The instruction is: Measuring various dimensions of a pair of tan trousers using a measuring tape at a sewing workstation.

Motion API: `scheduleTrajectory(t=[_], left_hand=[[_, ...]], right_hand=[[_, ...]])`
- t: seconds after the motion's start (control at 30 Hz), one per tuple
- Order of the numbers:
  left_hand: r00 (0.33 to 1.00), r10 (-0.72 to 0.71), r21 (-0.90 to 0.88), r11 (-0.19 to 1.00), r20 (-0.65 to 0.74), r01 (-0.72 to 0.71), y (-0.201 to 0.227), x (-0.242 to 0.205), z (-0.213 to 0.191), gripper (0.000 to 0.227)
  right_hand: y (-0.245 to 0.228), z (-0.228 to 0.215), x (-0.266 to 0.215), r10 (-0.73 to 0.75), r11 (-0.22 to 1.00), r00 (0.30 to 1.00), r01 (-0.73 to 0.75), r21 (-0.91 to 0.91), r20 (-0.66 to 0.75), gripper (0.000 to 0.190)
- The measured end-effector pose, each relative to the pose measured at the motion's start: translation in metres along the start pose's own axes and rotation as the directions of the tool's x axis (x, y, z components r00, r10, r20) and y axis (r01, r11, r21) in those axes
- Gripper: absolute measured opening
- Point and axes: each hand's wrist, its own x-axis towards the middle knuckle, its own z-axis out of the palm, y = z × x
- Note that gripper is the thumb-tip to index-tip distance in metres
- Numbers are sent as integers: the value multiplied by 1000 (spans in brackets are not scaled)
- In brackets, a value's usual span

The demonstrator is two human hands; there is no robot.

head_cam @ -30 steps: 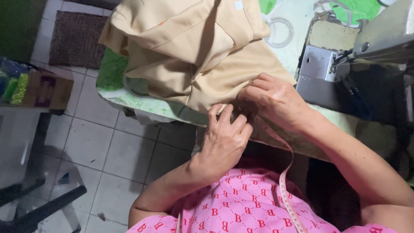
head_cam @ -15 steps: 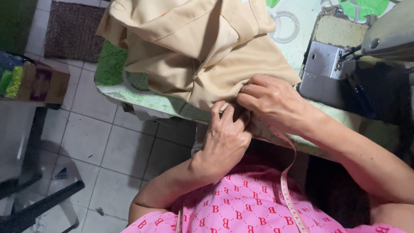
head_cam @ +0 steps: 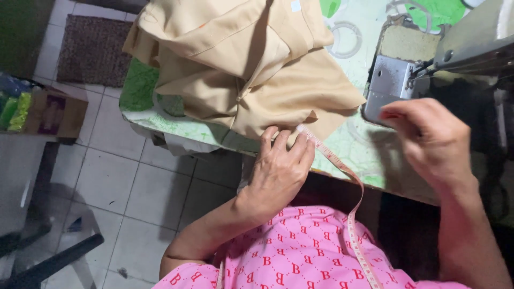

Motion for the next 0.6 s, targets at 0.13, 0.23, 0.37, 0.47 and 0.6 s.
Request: scheduleTrajectory(t=[0.13, 0.23, 0.37, 0.47, 0.6], left_hand=[[999, 32, 19, 999, -3, -32, 1, 4, -1, 21], [999, 44, 46, 998, 7, -45, 1, 7, 0, 16], [999, 47, 29, 998, -10, -47, -1, 9, 4, 14], [998, 55, -38, 998, 29, -54, -4, 12, 1, 18], [994, 98, -81, 992, -39, -101, -14, 8, 26, 16]], right_hand=[[95, -6, -49, 384, 913, 911, -399, -89, -151, 18], [158, -13, -74, 230, 860, 938, -320, -397, -259, 13], [146, -4, -79, 188, 677, 961, -277, -682, -205, 26], [-8, -1, -28, 115, 984, 984, -131, -121, -133, 29], [-53, 73, -39, 27, 999, 999, -28, -27, -47, 41]])
